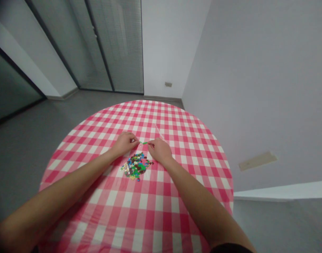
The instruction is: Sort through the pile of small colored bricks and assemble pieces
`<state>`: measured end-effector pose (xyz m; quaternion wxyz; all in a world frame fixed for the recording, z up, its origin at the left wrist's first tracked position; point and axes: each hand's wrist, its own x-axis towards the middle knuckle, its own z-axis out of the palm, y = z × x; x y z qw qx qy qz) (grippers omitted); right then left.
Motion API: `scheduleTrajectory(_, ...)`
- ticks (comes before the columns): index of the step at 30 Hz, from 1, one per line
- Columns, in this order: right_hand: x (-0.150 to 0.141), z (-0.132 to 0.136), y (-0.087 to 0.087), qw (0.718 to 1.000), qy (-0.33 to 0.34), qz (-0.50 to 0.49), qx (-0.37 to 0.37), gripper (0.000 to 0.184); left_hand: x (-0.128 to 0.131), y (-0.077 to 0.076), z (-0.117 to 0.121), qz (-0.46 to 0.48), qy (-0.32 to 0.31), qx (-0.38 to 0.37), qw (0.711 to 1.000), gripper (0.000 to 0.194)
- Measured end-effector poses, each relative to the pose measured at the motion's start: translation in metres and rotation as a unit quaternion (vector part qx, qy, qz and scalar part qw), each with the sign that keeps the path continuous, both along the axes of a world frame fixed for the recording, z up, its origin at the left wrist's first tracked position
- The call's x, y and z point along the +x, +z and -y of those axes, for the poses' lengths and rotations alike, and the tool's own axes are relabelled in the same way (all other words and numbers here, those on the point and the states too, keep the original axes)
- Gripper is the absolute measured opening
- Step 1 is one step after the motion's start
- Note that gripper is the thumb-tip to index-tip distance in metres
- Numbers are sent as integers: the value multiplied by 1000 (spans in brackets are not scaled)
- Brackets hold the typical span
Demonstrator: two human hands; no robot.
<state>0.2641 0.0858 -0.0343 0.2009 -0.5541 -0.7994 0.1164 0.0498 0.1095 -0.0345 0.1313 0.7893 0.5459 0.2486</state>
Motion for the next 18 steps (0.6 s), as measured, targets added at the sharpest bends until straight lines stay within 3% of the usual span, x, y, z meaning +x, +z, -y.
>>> scheduleTrajectory(7, -1, 3, 6, 999, 35, 38, -1, 33, -4, -3, -3, 62, -30, 0, 998, 16)
scheduleTrajectory(18, -2, 6, 8, 997, 44, 57, -12, 34, 0, -11, 1, 3, -55, 31, 998, 24)
